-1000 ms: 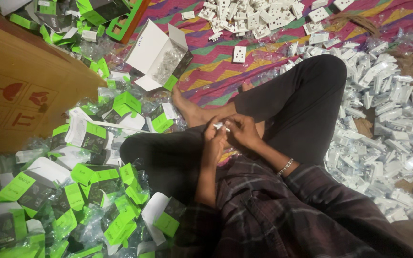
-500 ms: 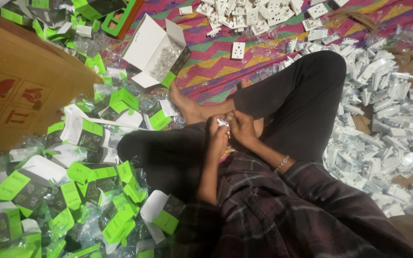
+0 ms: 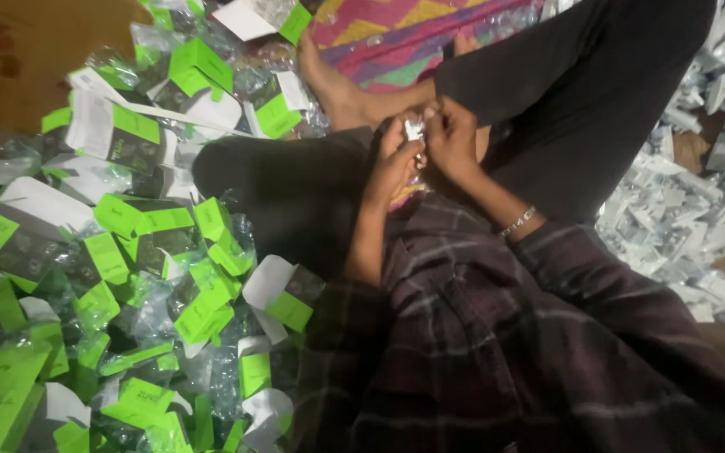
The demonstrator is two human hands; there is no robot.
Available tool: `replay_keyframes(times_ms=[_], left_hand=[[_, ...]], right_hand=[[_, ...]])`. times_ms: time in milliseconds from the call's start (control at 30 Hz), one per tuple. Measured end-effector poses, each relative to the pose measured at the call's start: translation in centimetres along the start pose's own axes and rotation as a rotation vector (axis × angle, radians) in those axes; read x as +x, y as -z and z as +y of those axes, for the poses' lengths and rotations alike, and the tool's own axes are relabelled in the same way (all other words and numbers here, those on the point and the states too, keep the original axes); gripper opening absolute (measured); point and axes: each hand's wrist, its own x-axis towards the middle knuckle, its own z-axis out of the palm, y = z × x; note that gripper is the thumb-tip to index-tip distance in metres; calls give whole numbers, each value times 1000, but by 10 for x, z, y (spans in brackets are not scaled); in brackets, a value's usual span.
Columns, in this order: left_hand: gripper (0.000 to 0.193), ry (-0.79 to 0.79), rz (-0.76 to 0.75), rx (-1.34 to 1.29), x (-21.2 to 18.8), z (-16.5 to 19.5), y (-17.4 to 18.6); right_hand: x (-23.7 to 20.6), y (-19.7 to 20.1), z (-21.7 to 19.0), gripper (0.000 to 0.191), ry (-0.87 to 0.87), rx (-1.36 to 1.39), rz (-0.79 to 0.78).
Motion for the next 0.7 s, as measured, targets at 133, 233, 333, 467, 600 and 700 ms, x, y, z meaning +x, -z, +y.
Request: replay_keyframes(times_ms=[133,233,333,467,600,700], left_hand=[[43,22,-31,-165,-1,5,-4],[40,27,29,-190,-4,11,-12],[43,-6,116,-146,-5,13,-19],[48,55,-5,-179,-5,13,-17],[51,60,-63,-144,-4,11,-5],[47,118,-109,-151,-4,11,4]], right_hand=[[7,5,3,12,-111,-10,-87],[10,7,7,17,-96,0,-74],[9,8,8,18,-53,-163,-22],[9,11,10,15,34,-226,32],[16,16,18,20,-31,-229,2],[21,19,22,25,-81,-126,10]])
